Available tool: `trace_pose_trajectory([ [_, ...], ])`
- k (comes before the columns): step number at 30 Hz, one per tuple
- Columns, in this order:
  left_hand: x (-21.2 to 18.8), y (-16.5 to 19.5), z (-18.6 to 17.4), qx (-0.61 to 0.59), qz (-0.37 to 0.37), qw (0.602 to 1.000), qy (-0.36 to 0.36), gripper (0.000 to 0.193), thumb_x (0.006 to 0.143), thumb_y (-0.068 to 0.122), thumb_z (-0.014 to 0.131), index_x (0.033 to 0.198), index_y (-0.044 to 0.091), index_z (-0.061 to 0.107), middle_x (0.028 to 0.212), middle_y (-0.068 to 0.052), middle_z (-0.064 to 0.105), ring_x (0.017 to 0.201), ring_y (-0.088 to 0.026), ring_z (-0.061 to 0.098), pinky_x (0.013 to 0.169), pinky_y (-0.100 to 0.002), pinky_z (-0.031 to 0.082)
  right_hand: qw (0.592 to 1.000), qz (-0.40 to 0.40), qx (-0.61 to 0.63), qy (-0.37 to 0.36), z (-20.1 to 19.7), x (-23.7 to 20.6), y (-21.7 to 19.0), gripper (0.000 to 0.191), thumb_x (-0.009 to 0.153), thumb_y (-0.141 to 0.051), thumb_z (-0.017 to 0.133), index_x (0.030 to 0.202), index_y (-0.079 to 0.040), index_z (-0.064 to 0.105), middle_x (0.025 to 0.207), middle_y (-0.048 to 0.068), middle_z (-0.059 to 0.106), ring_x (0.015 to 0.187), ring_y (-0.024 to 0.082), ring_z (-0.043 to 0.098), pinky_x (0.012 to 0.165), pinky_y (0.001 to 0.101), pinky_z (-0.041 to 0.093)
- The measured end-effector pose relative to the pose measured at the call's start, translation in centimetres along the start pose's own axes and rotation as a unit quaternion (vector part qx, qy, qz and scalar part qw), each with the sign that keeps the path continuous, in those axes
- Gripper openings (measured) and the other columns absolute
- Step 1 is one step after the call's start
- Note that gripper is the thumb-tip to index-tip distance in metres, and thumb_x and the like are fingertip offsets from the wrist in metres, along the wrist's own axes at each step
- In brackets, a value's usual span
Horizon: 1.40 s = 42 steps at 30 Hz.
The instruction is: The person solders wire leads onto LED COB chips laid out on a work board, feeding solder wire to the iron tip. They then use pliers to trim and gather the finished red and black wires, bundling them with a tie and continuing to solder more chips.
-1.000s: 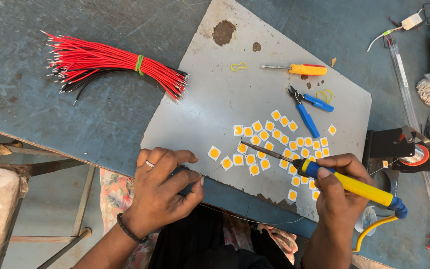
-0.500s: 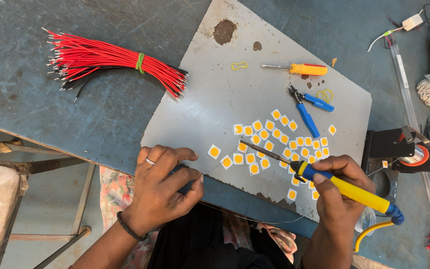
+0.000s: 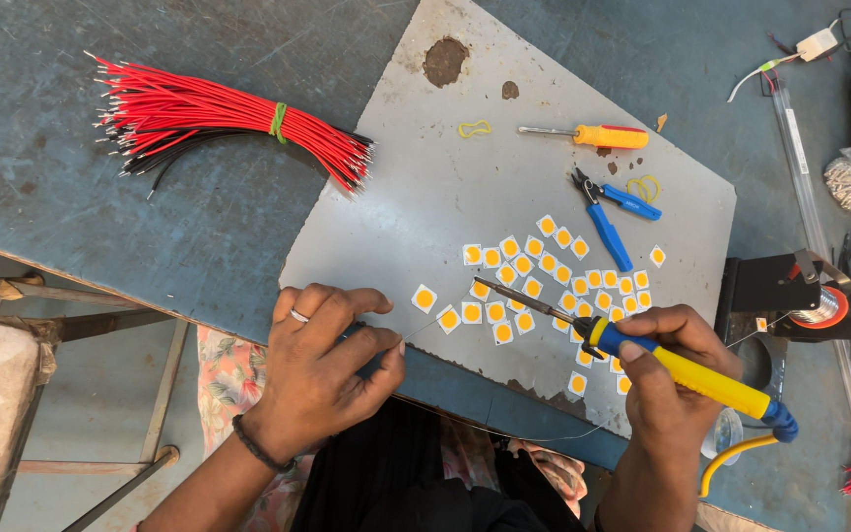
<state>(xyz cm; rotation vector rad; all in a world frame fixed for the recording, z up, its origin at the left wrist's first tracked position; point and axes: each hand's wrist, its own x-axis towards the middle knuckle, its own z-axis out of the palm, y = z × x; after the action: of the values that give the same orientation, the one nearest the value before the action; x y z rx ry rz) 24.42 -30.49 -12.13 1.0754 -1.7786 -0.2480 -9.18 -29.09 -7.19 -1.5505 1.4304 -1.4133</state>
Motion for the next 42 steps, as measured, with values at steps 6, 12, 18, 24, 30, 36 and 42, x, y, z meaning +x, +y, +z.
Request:
trace_pose_trajectory([
  [6, -1.0, 1.2, 0.0, -0.023, 0.033, 0.999, -0.004, 0.008, 0.072, 0.013, 0.077, 0.077, 0.016, 0.071, 0.107, 0.003, 0.068, 0.089, -0.017, 0.056, 0.078, -0.036, 0.038, 0.996, -0.046, 0.052, 0.057, -2.6, -1.4, 0.6, 0.017, 0.088, -0.003, 0.063, 0.096, 0.011, 0.063, 0.088, 0.013, 0.065, 0.076, 0.012, 0.06, 0.076, 0.0193, 0.047],
  [12, -1.8, 2.7, -0.4, -0.028, 0.033, 0.999, -0.018, 0.009, 0.073, 0.013, 0.077, 0.078, 0.016, 0.071, 0.109, 0.002, 0.068, 0.092, -0.018, 0.057, 0.079, -0.036, 0.039, 0.996, -0.02, 0.059, 0.067, -4.4, -3.0, 0.2, 0.017, 0.087, -0.003, 0.062, 0.094, 0.013, 0.062, 0.082, 0.013, 0.062, 0.064, 0.01, 0.053, 0.063, 0.0171, 0.041],
  [18, -1.9, 3.2, -0.4, -0.022, 0.026, 0.999, -0.021, 0.01, 0.072, 0.012, 0.077, 0.079, 0.016, 0.071, 0.11, 0.003, 0.067, 0.091, -0.018, 0.057, 0.078, -0.037, 0.039, 0.998, -0.021, 0.04, 0.052, -4.0, -3.3, -0.1, 0.017, 0.085, -0.003, 0.061, 0.094, 0.011, 0.062, 0.083, 0.012, 0.064, 0.068, 0.011, 0.057, 0.068, 0.0179, 0.044],
  [24, -2.4, 3.5, -0.4, -0.025, 0.027, 0.999, -0.024, 0.01, 0.072, 0.011, 0.077, 0.079, 0.016, 0.071, 0.111, 0.003, 0.067, 0.091, -0.018, 0.058, 0.078, -0.036, 0.039, 0.998, -0.009, 0.044, 0.038, -3.8, -3.8, -0.3, 0.017, 0.085, -0.003, 0.063, 0.094, 0.011, 0.062, 0.08, 0.011, 0.062, 0.063, 0.007, 0.05, 0.062, 0.0168, 0.037],
  [30, -2.3, 3.4, -0.4, -0.022, 0.029, 0.999, -0.027, 0.01, 0.072, 0.011, 0.078, 0.078, 0.016, 0.071, 0.111, 0.003, 0.067, 0.09, -0.017, 0.057, 0.077, -0.036, 0.039, 0.998, -0.011, 0.049, 0.031, -3.5, -3.6, -0.4, 0.016, 0.085, -0.003, 0.062, 0.094, 0.011, 0.062, 0.081, 0.011, 0.063, 0.064, 0.008, 0.051, 0.063, 0.0174, 0.037],
  [36, -2.3, 3.3, -0.4, -0.009, 0.033, 0.999, -0.038, 0.009, 0.075, 0.012, 0.078, 0.082, 0.016, 0.073, 0.114, 0.003, 0.066, 0.092, -0.018, 0.058, 0.08, -0.036, 0.04, 0.998, -0.01, 0.048, 0.029, -3.5, -3.6, -0.4, 0.016, 0.085, -0.002, 0.061, 0.094, 0.012, 0.062, 0.081, 0.011, 0.062, 0.063, 0.008, 0.051, 0.062, 0.0172, 0.037],
  [42, -2.3, 3.2, -0.3, -0.005, 0.037, 0.998, -0.049, 0.009, 0.077, 0.014, 0.079, 0.085, 0.015, 0.074, 0.117, 0.002, 0.065, 0.095, -0.019, 0.059, 0.081, -0.037, 0.041, 0.998, -0.012, 0.051, 0.037, -3.6, -3.6, -0.1, 0.016, 0.085, -0.002, 0.062, 0.094, 0.012, 0.062, 0.079, 0.011, 0.062, 0.062, 0.008, 0.051, 0.062, 0.0171, 0.038],
])
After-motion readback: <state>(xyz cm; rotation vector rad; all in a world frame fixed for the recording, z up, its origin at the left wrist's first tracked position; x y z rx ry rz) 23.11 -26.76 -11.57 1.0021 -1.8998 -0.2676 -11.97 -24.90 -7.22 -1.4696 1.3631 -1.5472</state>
